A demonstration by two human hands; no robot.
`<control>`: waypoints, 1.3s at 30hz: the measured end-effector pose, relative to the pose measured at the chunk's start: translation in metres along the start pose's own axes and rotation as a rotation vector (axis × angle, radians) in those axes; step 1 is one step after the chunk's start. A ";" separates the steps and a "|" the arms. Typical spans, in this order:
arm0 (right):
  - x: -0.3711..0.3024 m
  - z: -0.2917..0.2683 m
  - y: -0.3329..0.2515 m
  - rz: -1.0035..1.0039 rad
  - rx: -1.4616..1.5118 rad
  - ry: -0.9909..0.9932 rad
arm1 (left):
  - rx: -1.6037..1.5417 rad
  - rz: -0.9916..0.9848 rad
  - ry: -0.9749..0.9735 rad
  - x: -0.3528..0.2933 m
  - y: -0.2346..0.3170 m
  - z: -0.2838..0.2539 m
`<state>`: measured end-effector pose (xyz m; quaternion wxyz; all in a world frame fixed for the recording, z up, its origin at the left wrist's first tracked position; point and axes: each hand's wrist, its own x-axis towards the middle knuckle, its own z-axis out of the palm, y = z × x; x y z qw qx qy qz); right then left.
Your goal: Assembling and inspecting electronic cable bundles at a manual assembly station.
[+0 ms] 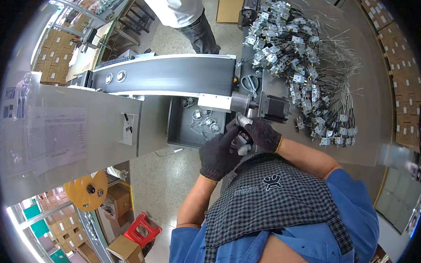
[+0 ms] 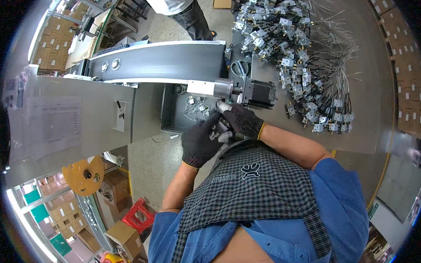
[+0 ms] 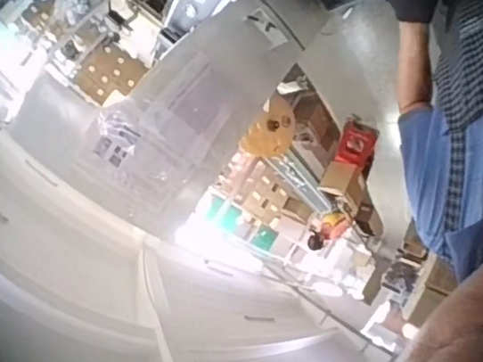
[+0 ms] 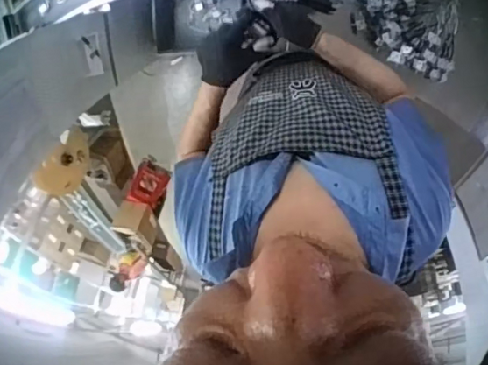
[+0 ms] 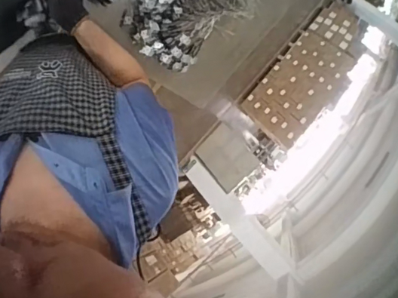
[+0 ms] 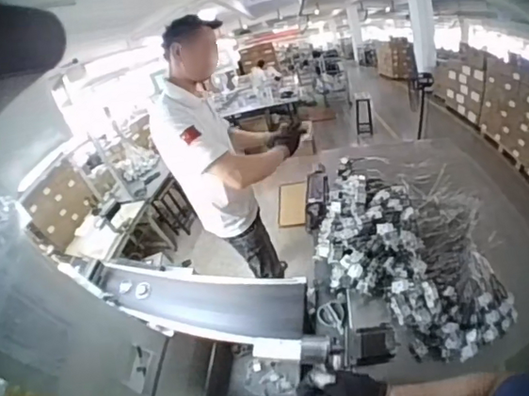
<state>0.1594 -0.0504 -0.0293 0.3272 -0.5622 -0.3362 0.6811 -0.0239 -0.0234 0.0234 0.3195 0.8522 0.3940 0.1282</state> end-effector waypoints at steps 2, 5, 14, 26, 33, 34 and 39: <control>-0.010 0.009 -0.008 0.057 0.292 -0.121 | 0.002 -0.161 -0.206 -0.005 -0.003 0.003; -0.004 -0.001 0.004 0.119 0.369 -0.256 | 0.135 0.122 -0.087 -0.011 -0.013 0.018; -0.024 0.002 -0.044 0.119 0.243 0.065 | -0.029 0.118 -0.089 0.031 0.017 -0.011; -0.002 -0.043 -0.014 -0.944 -0.861 0.891 | -0.854 -0.498 0.289 0.223 -0.166 0.059; 0.006 -0.039 -0.025 -1.060 -0.744 0.847 | 0.004 -0.454 0.186 0.251 -0.285 0.070; 0.000 -0.054 -0.014 -1.005 -0.760 0.869 | 0.004 -0.540 0.175 0.249 -0.243 0.073; -0.035 -0.096 0.009 -0.900 -0.284 1.154 | -0.142 -0.482 0.212 0.146 -0.191 0.071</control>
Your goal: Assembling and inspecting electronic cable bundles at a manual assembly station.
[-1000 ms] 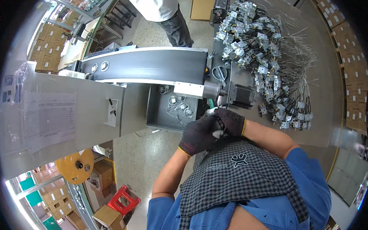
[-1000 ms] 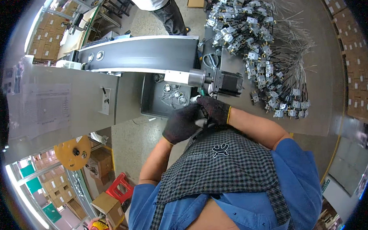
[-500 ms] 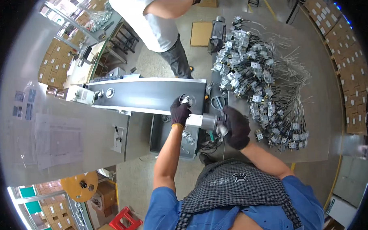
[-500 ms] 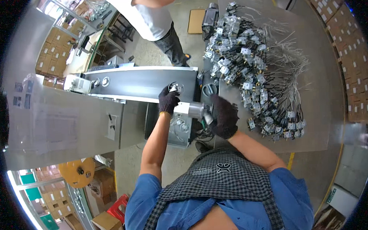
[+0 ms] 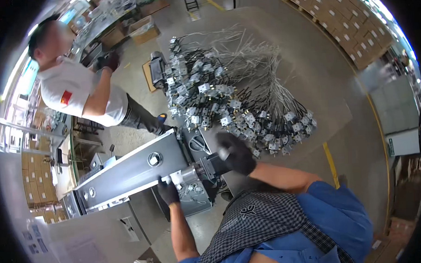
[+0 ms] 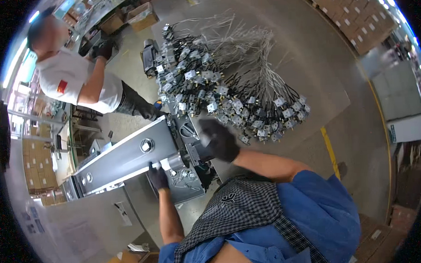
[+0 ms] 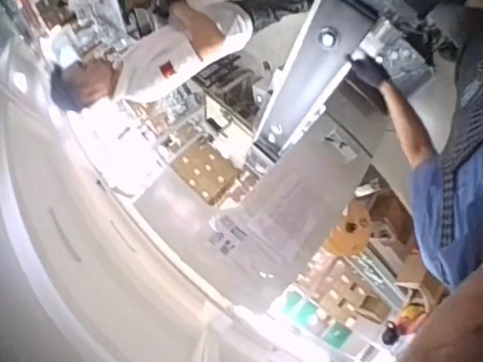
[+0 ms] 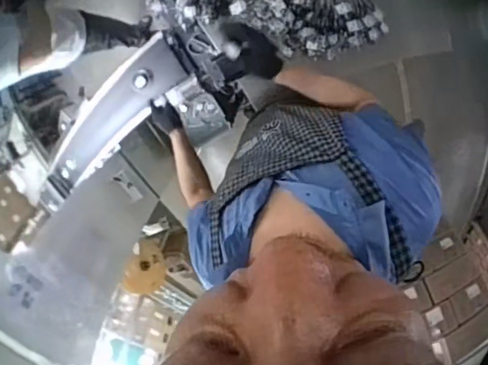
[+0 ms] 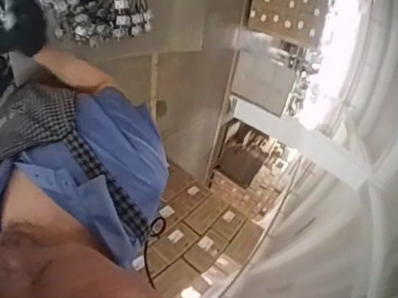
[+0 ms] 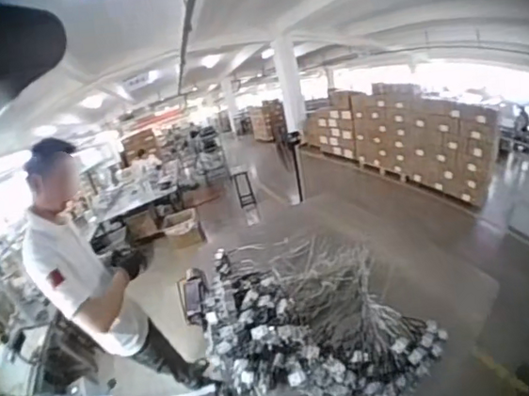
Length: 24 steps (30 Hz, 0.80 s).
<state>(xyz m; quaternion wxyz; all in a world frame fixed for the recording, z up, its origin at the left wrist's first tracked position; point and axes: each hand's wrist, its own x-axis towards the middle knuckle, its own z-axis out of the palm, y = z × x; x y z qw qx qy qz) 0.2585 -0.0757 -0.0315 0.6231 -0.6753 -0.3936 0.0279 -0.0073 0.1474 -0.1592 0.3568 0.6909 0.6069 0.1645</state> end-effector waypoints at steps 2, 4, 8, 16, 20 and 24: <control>0.024 -0.032 0.023 0.046 -0.278 0.110 | -0.205 0.336 0.134 -0.048 -0.092 0.004; 0.044 -0.102 0.063 0.057 -0.614 0.247 | -0.340 0.041 -0.118 -0.106 -0.078 0.021; 0.053 -0.186 0.095 -0.015 -1.083 0.436 | -0.502 -0.230 -0.196 -0.172 -0.034 0.025; 0.052 -0.223 0.105 0.072 -1.258 0.188 | -0.529 -0.212 -0.175 -0.192 0.007 0.005; 0.055 -0.203 0.068 0.095 -0.804 0.293 | -0.505 0.132 -0.115 -0.179 -0.002 0.009; 0.020 -0.156 0.041 0.900 0.563 -0.145 | -0.646 0.229 -0.389 -0.199 0.107 -0.021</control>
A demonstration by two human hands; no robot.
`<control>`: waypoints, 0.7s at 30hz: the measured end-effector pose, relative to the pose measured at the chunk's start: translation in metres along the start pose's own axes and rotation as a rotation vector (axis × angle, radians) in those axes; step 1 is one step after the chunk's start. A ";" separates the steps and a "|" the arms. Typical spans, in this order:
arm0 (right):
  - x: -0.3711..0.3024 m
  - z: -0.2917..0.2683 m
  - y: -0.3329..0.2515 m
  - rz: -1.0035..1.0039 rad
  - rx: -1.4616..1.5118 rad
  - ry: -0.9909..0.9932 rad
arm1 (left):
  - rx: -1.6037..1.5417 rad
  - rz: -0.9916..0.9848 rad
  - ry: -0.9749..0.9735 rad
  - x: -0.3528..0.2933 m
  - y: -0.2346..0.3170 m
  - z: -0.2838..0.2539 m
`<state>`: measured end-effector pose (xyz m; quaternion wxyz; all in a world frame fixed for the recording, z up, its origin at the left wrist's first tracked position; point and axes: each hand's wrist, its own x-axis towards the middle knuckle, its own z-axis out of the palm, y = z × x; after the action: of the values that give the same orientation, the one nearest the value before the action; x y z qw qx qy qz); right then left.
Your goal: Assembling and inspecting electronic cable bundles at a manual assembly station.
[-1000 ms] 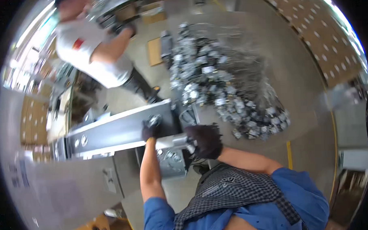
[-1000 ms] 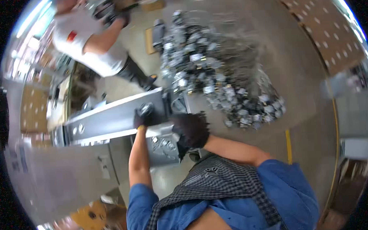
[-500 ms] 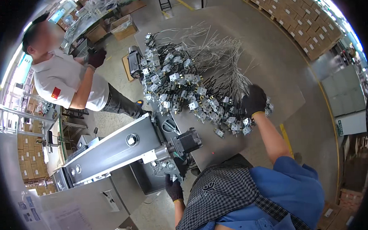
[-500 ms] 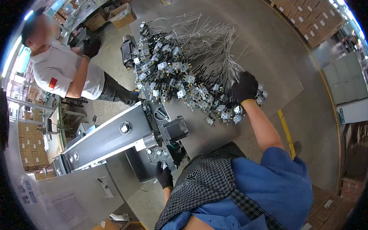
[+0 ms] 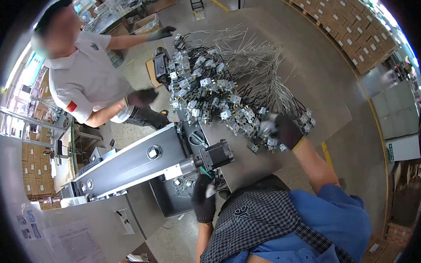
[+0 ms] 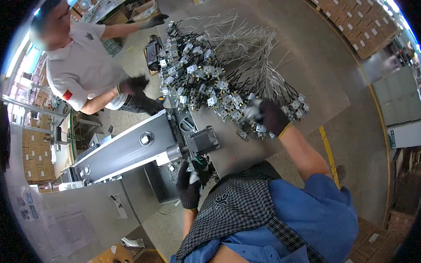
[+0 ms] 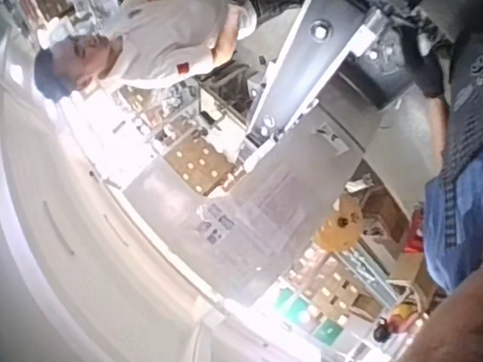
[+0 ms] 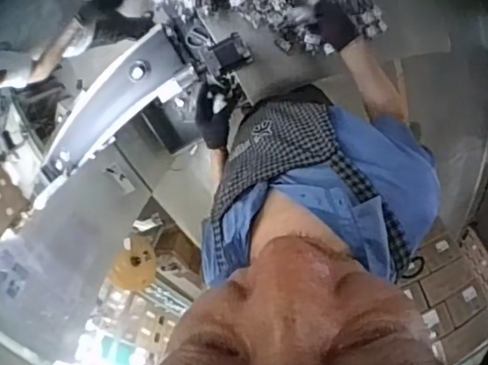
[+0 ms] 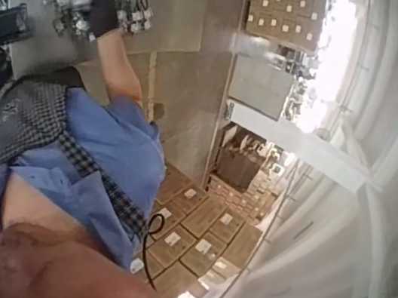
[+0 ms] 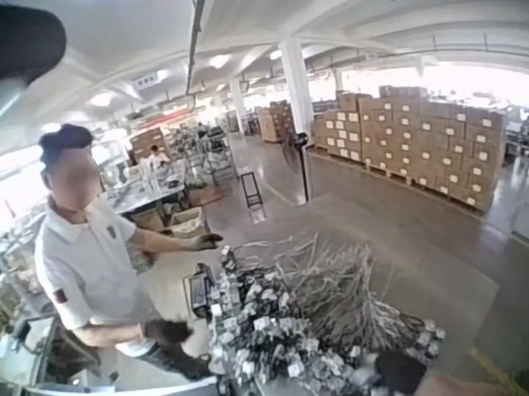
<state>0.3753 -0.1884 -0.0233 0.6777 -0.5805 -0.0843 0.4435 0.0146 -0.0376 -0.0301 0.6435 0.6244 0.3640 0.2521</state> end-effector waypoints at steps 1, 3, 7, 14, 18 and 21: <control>-0.008 0.014 0.022 -0.235 -0.297 -0.197 | -0.012 0.015 -0.107 0.002 0.003 0.007; -0.029 0.054 0.037 -0.585 -0.812 -0.470 | -0.039 0.072 -0.283 0.009 0.016 0.027; -0.070 0.123 0.073 0.160 -0.179 -0.475 | 0.370 0.242 -0.384 0.020 0.008 0.033; -0.034 0.165 0.054 0.185 -0.002 -0.475 | 0.536 0.160 -0.256 0.004 0.010 -0.013; -0.031 0.189 0.055 0.146 -0.040 -0.530 | 0.572 0.205 -0.184 -0.025 -0.033 -0.036; -0.039 0.206 0.074 0.174 -0.096 -0.551 | 0.086 -0.458 -0.105 -0.051 -0.069 -0.057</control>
<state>0.1857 -0.0740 -0.0074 0.5603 -0.4746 -0.2362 0.6364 -0.0697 -0.0486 -0.0881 0.6748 0.5645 0.4727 0.0511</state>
